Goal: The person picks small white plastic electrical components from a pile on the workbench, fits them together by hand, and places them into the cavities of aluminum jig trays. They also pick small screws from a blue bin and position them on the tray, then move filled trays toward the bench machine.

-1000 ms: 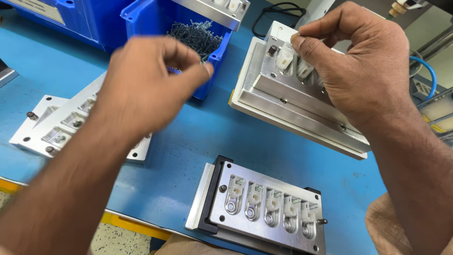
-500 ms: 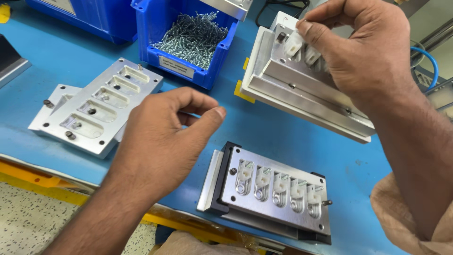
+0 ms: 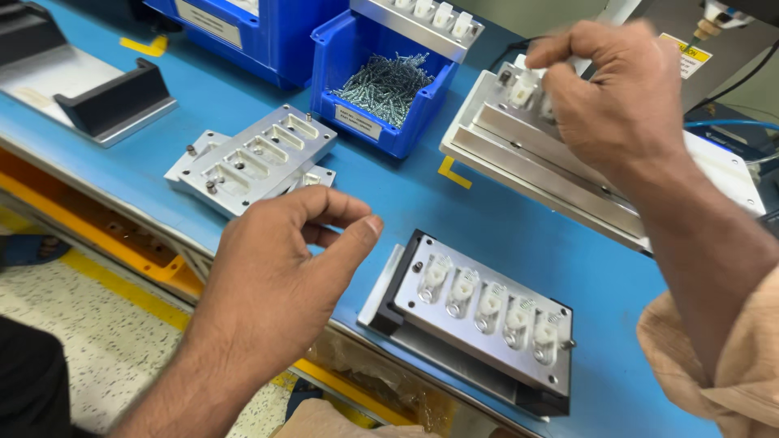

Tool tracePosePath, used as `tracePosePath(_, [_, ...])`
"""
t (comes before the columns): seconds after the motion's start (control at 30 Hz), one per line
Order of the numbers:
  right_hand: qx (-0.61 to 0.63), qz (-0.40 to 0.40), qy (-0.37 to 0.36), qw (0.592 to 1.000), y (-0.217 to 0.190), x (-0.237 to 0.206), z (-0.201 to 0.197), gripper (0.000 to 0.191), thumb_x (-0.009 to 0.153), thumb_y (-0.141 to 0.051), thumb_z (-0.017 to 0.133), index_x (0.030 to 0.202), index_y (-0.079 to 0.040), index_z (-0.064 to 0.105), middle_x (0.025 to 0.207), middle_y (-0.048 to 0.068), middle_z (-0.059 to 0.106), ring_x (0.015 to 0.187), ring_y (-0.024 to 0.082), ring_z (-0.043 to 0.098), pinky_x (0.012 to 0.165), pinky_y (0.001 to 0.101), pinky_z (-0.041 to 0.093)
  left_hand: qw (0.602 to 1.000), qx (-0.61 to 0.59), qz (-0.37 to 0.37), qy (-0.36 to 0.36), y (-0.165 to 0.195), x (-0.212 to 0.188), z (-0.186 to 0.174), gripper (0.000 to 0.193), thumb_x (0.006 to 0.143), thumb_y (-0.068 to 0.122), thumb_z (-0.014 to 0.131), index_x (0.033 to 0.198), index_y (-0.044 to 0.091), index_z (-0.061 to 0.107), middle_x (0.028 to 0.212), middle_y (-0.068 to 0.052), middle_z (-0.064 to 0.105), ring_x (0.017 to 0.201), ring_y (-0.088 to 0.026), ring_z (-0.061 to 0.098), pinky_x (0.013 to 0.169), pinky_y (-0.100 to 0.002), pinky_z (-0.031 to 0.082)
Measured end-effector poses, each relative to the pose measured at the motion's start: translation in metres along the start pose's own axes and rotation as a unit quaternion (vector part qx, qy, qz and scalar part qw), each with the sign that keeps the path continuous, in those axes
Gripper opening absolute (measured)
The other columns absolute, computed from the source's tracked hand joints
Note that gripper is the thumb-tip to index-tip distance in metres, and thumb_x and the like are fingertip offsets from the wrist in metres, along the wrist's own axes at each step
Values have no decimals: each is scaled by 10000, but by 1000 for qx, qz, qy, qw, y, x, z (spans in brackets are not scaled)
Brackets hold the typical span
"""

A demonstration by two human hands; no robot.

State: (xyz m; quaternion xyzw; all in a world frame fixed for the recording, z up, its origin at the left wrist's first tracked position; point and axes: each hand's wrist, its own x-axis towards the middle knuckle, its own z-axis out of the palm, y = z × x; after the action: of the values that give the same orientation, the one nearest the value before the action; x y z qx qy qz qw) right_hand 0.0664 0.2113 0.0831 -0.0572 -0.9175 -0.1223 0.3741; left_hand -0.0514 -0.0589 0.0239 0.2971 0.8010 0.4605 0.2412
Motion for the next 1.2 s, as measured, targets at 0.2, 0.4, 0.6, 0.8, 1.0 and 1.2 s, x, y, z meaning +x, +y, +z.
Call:
tracePosePath(0.2, [158, 180, -79, 968, -48, -62, -53, 343, 904, -346, 768, 1151, -112, 729, 1046, 53, 767, 986, 184, 726, 868, 355, 528, 984, -4, -178, -15, 22, -52, 18, 278, 966, 314, 681, 1127, 109, 777, 927, -65, 722, 824, -126, 705, 766, -300, 608])
tracePosePath(0.4, [78, 362, -497, 785, -86, -117, -38, 1257, 586, -459, 981, 1610, -213, 296, 1455, 93, 593, 1205, 302, 667, 1060, 417, 526, 984, -28, -177, -12, 34, -73, 25, 273, 972, 301, 668, 1148, 100, 727, 920, -68, 702, 822, -103, 699, 741, -294, 624])
tracePosePath(0.6, [140, 417, -433, 787, -73, -123, -53, 1166, 492, -443, 1027, 1518, -206, 527, 1255, 92, 679, 1105, 238, 694, 984, 364, 577, 988, 23, -154, -10, 22, -66, 11, 287, 971, 349, 688, 1164, 156, 774, 924, -25, 717, 830, -94, 683, 750, -297, 600])
tracePosePath(0.8, [250, 307, -349, 850, -79, -91, -48, 1077, 452, -494, 1031, 1396, -174, 622, 1096, 59, 716, 979, 201, 689, 894, 339, 579, 988, 5, -125, 93, -25, -47, -19, 272, 928, 296, 719, 1106, 112, 809, 902, -28, 724, 818, -105, 671, 742, -261, 590])
tracePosePath(1.0, [267, 139, -182, 936, -177, 77, 96, 892, 524, -509, 930, 1257, -71, 673, 1104, 120, 743, 980, 215, 709, 866, 366, 531, 970, -129, -66, 196, -95, -6, -96, 277, 932, 215, 733, 1162, 65, 767, 858, -61, 735, 767, -117, 653, 677, -276, 553])
tracePosePath(1.2, [248, 145, -221, 932, -283, 220, 263, 939, 520, -598, 906, 1240, -37, 686, 1094, 162, 740, 1008, 301, 704, 899, 424, 536, 964, -151, -44, 212, -134, 16, -198, 252, 922, 244, 724, 1079, 50, 756, 824, 2, 762, 695, -58, 668, 630, -229, 572])
